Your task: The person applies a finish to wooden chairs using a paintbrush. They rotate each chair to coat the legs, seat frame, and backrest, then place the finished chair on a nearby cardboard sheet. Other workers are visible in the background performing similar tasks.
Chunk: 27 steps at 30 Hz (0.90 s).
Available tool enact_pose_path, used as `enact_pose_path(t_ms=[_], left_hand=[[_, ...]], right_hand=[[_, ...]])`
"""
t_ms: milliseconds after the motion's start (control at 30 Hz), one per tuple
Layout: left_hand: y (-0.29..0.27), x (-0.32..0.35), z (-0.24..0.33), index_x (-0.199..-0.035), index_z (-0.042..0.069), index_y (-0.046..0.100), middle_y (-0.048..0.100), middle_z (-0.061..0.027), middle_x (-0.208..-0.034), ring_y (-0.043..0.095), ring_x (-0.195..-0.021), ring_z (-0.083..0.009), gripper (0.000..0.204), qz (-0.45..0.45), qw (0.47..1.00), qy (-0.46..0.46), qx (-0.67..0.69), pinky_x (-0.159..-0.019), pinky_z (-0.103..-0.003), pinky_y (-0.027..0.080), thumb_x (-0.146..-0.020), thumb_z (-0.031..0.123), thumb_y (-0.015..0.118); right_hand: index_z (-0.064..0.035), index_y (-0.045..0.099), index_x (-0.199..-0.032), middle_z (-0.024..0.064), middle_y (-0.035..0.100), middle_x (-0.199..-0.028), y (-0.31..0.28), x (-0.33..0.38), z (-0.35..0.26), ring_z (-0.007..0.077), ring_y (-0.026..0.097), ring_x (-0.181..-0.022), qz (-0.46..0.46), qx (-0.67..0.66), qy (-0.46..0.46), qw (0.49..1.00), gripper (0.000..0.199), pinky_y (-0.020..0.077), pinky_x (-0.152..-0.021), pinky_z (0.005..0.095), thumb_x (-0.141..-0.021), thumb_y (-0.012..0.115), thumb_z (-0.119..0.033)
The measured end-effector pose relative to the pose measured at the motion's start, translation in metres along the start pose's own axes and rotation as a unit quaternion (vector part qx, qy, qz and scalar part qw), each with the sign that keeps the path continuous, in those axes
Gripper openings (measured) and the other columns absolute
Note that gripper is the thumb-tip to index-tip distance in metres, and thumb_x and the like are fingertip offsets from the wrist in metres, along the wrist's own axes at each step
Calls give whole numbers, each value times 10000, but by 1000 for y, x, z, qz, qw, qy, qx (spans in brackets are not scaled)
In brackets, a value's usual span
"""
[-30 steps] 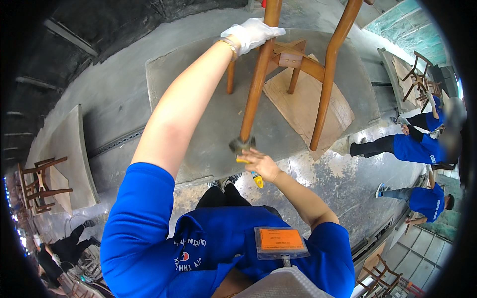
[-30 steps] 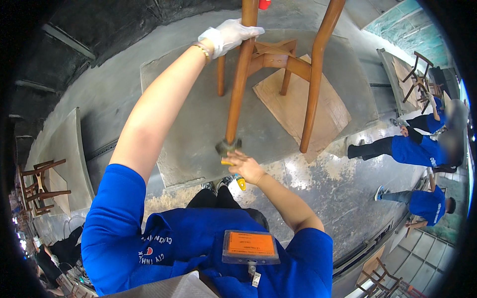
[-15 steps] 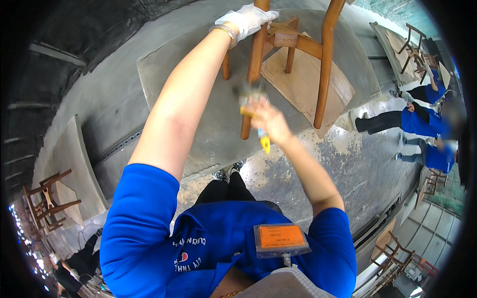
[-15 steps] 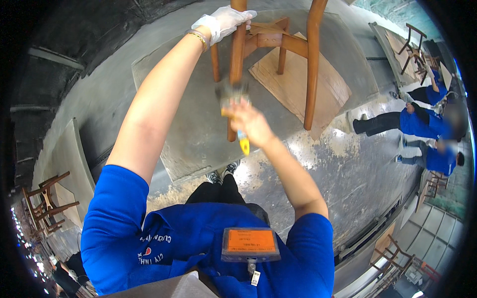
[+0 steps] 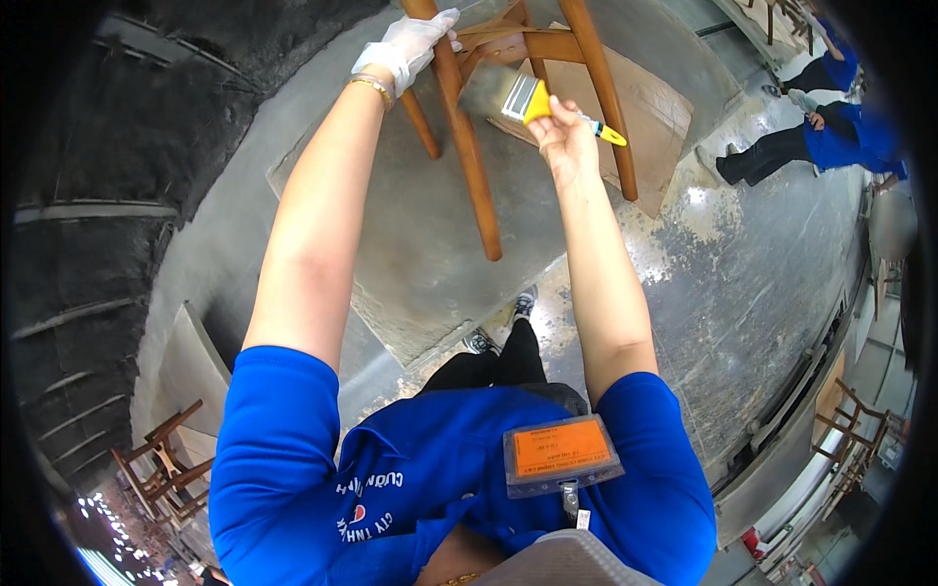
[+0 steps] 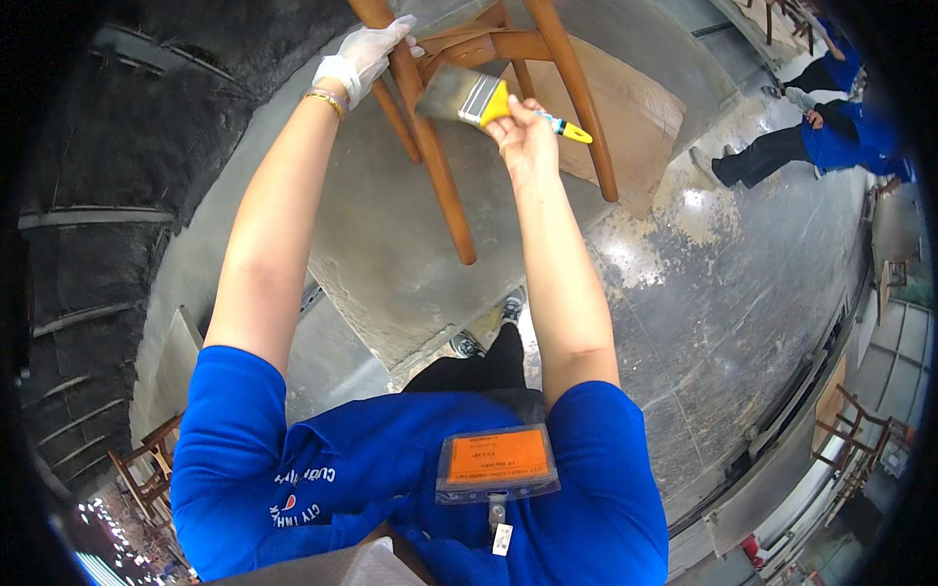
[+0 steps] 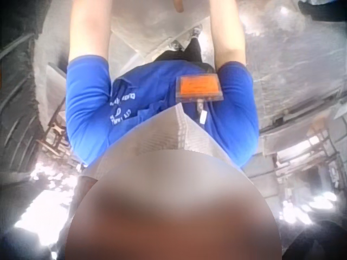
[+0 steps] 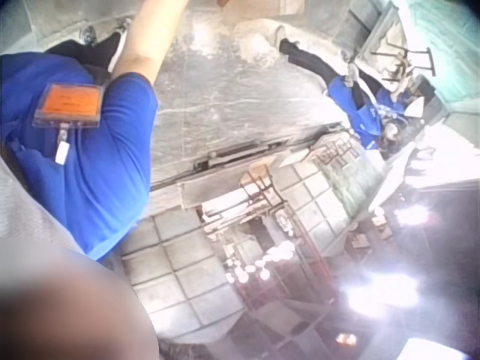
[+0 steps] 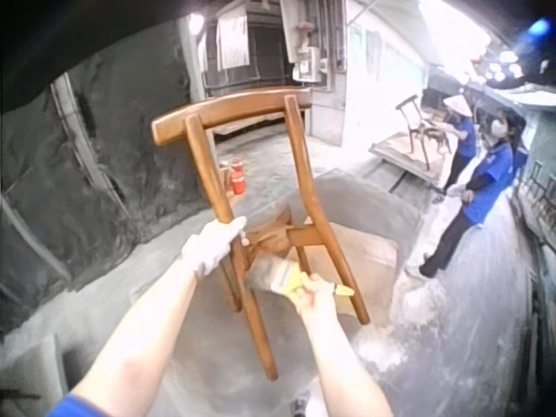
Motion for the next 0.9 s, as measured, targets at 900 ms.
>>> enact_pose_path(t_ms=[900], left_hand=[[81,7,-20,-1102,-11,600,672,-94,-770,754,-809,-236,301,268,948,49,165,-954,-364,576,-1026,266,690]], right_hand=[[-116,607,-898,48,714,-1107,-232,-1,-180,184,667,-921,310,255,-73,913,165,582,-695,365,-905,681,31]])
Point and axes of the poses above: each hand's wrist, its own x-axis away from the middle knuckle, its own y-axis out of the palm, z = x × y, the point moved 1 cm from there along -x, towards the middle knuckle
